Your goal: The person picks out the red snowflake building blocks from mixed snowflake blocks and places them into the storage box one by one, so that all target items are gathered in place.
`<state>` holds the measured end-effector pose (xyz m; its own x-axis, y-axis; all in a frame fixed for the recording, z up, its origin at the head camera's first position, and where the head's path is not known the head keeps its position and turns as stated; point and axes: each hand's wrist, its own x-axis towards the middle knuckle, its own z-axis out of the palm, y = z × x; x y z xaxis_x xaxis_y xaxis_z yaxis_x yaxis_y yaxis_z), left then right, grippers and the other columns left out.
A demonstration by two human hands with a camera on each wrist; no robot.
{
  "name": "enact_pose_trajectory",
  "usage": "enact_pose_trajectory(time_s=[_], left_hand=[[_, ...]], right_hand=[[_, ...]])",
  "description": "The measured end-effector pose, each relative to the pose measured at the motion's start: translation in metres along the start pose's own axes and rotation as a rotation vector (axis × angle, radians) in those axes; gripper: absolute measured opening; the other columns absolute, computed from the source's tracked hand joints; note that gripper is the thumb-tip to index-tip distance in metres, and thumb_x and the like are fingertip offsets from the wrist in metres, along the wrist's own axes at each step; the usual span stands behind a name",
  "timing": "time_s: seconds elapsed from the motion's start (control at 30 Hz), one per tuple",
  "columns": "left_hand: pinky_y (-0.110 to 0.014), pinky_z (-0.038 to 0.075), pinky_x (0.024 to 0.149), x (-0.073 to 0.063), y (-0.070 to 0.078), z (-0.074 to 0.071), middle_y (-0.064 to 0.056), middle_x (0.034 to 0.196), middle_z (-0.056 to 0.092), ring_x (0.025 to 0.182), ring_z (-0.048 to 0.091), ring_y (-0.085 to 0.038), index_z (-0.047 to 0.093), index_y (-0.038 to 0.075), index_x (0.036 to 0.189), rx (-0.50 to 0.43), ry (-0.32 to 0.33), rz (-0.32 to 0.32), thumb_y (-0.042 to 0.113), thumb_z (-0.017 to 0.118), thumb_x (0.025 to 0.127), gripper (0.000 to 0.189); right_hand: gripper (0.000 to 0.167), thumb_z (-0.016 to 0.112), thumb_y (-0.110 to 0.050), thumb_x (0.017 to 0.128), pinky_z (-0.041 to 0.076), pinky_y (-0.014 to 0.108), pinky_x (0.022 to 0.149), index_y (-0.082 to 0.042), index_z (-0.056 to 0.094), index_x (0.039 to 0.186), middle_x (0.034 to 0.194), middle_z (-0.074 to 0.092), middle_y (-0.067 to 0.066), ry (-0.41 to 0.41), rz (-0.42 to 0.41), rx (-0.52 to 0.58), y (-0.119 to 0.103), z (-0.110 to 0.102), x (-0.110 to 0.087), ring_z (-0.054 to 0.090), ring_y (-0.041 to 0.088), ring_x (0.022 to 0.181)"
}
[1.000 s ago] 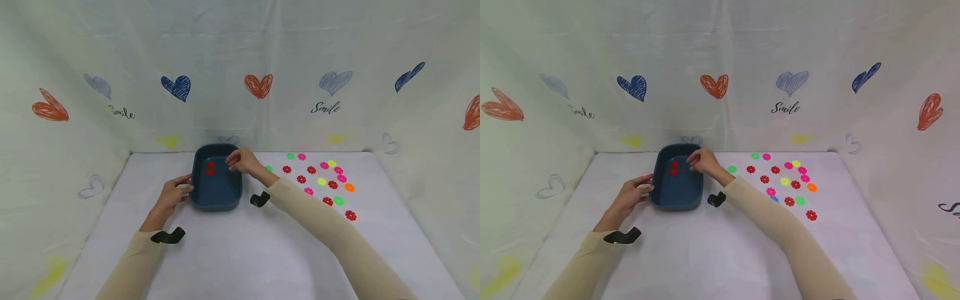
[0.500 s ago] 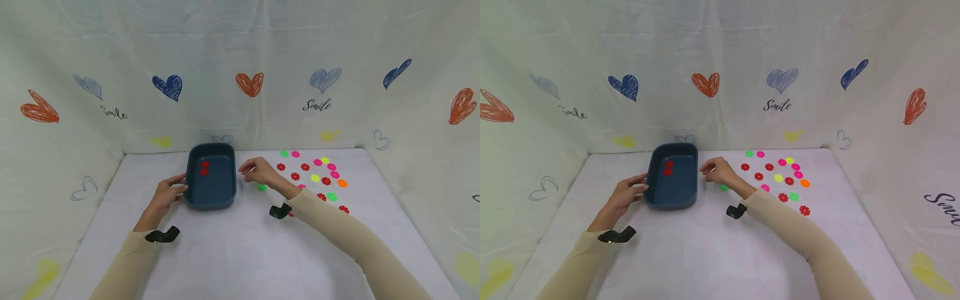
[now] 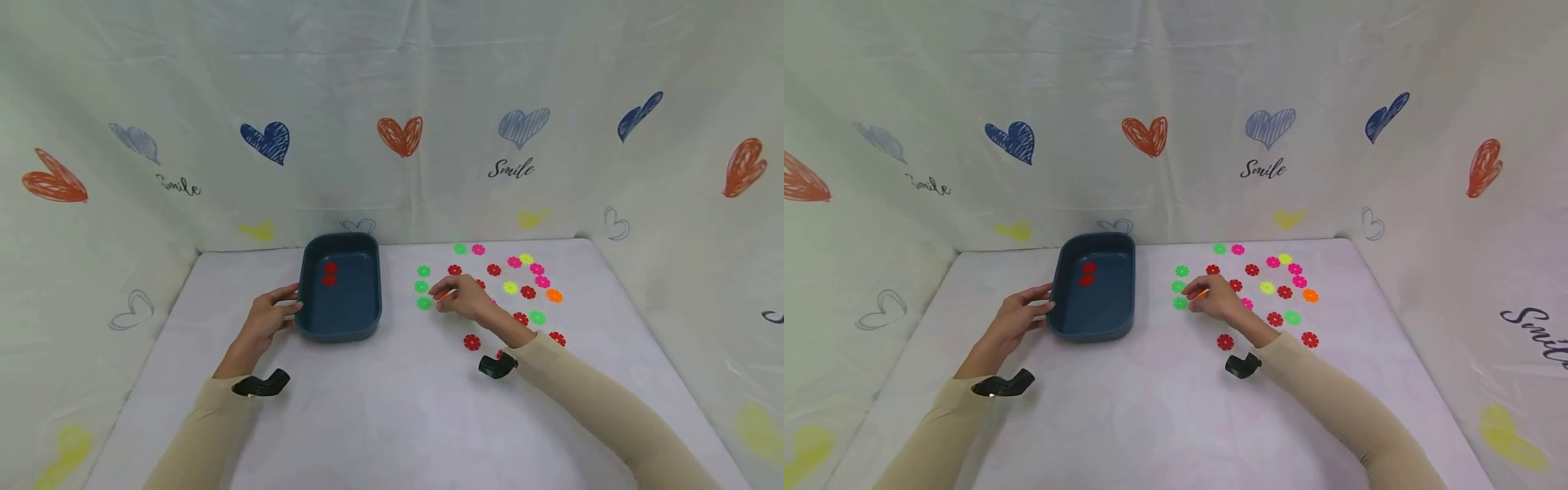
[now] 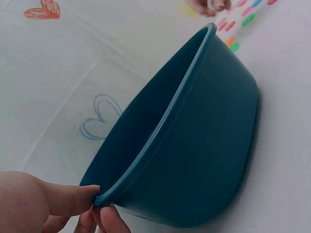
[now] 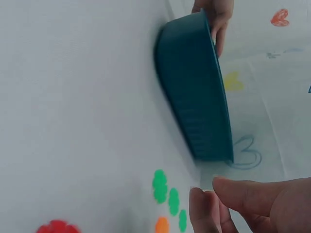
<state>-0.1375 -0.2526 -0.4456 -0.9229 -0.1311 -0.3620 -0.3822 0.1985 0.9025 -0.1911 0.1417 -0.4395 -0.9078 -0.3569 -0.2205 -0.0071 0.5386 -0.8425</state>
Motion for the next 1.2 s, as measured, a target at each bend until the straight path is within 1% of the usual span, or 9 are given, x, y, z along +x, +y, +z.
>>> enact_pose_trajectory(time_s=[0.2, 0.4, 0.53, 0.7, 0.87, 1.0, 1.07, 1.2], left_hand=[[-0.021, 0.056, 0.074, 0.001, 0.000, -0.002, -0.022, 0.150, 0.045, 0.092, 0.058, -0.008, 0.043, 0.003, 0.160, 0.014, 0.017, -0.016, 0.003, 0.060, 0.105, 0.057], [-0.021, 0.056, 0.073, 0.000, -0.001, -0.004, -0.023, 0.152, 0.044, 0.090, 0.058, -0.005, 0.042, 0.001, 0.161, 0.014, 0.005, 0.002, 0.003, 0.061, 0.105, 0.059], [-0.020, 0.055, 0.073, 0.002, -0.002, -0.004, -0.023, 0.152, 0.045, 0.091, 0.058, -0.005, 0.041, 0.002, 0.161, 0.019, 0.005, 0.002, 0.003, 0.060, 0.105, 0.059], [-0.020, 0.055, 0.075, 0.003, -0.001, -0.003, -0.022, 0.152, 0.045, 0.094, 0.058, -0.007, 0.043, 0.003, 0.161, 0.021, 0.014, -0.007, 0.003, 0.060, 0.105, 0.058], [-0.020, 0.055, 0.075, 0.004, 0.000, -0.002, -0.022, 0.152, 0.045, 0.095, 0.058, -0.009, 0.042, 0.003, 0.161, 0.025, 0.013, -0.011, 0.004, 0.060, 0.105, 0.058], [-0.019, 0.055, 0.074, 0.005, -0.001, -0.001, -0.022, 0.152, 0.046, 0.094, 0.058, -0.008, 0.043, 0.003, 0.161, 0.021, 0.016, -0.014, 0.003, 0.060, 0.105, 0.058], [-0.019, 0.055, 0.074, 0.005, -0.001, 0.000, -0.022, 0.151, 0.046, 0.093, 0.058, -0.008, 0.043, 0.003, 0.160, 0.019, 0.016, -0.016, 0.003, 0.060, 0.105, 0.058], [-0.019, 0.055, 0.074, 0.005, -0.001, 0.000, -0.022, 0.151, 0.046, 0.095, 0.058, -0.009, 0.043, 0.003, 0.160, 0.018, 0.013, -0.017, 0.003, 0.059, 0.105, 0.057]], right_hand=[[0.025, 0.073, 0.001, 0.096, 0.058, 0.031, 0.084, 0.006, 0.072, 0.121, 0.113, 0.072, 0.021, 0.018, -0.013, -0.051, 0.021, -0.008, -0.014, 0.069, 0.031, 0.102], [0.023, 0.075, 0.002, 0.094, 0.059, 0.032, 0.085, 0.006, 0.074, 0.116, 0.109, 0.074, 0.020, 0.033, -0.022, -0.076, 0.035, -0.013, -0.026, 0.072, 0.030, 0.096], [0.025, 0.077, 0.001, 0.093, 0.060, 0.033, 0.084, 0.006, 0.073, 0.117, 0.110, 0.073, 0.021, 0.028, -0.006, -0.070, 0.042, -0.016, -0.033, 0.072, 0.029, 0.094], [0.028, 0.078, 0.001, 0.092, 0.062, 0.035, 0.082, 0.005, 0.072, 0.119, 0.112, 0.072, 0.019, 0.003, 0.024, -0.067, 0.051, -0.015, -0.039, 0.072, 0.027, 0.095], [0.028, 0.080, 0.000, 0.091, 0.063, 0.036, 0.081, 0.003, 0.073, 0.118, 0.110, 0.072, 0.017, 0.008, 0.046, -0.093, 0.053, -0.013, -0.044, 0.071, 0.028, 0.097], [0.030, 0.084, -0.003, 0.088, 0.063, 0.036, 0.079, 0.000, 0.074, 0.116, 0.106, 0.072, 0.013, 0.018, 0.069, -0.125, 0.055, -0.011, -0.049, 0.070, 0.025, 0.096], [0.031, 0.085, -0.004, 0.087, 0.063, 0.035, 0.078, -0.001, 0.075, 0.116, 0.104, 0.072, 0.010, 0.019, 0.072, -0.130, 0.058, -0.010, -0.050, 0.068, 0.023, 0.095], [0.032, 0.086, -0.002, 0.085, 0.062, 0.034, 0.077, -0.001, 0.075, 0.115, 0.102, 0.072, 0.009, 0.024, 0.059, -0.146, 0.060, -0.008, -0.053, 0.066, 0.024, 0.095]])
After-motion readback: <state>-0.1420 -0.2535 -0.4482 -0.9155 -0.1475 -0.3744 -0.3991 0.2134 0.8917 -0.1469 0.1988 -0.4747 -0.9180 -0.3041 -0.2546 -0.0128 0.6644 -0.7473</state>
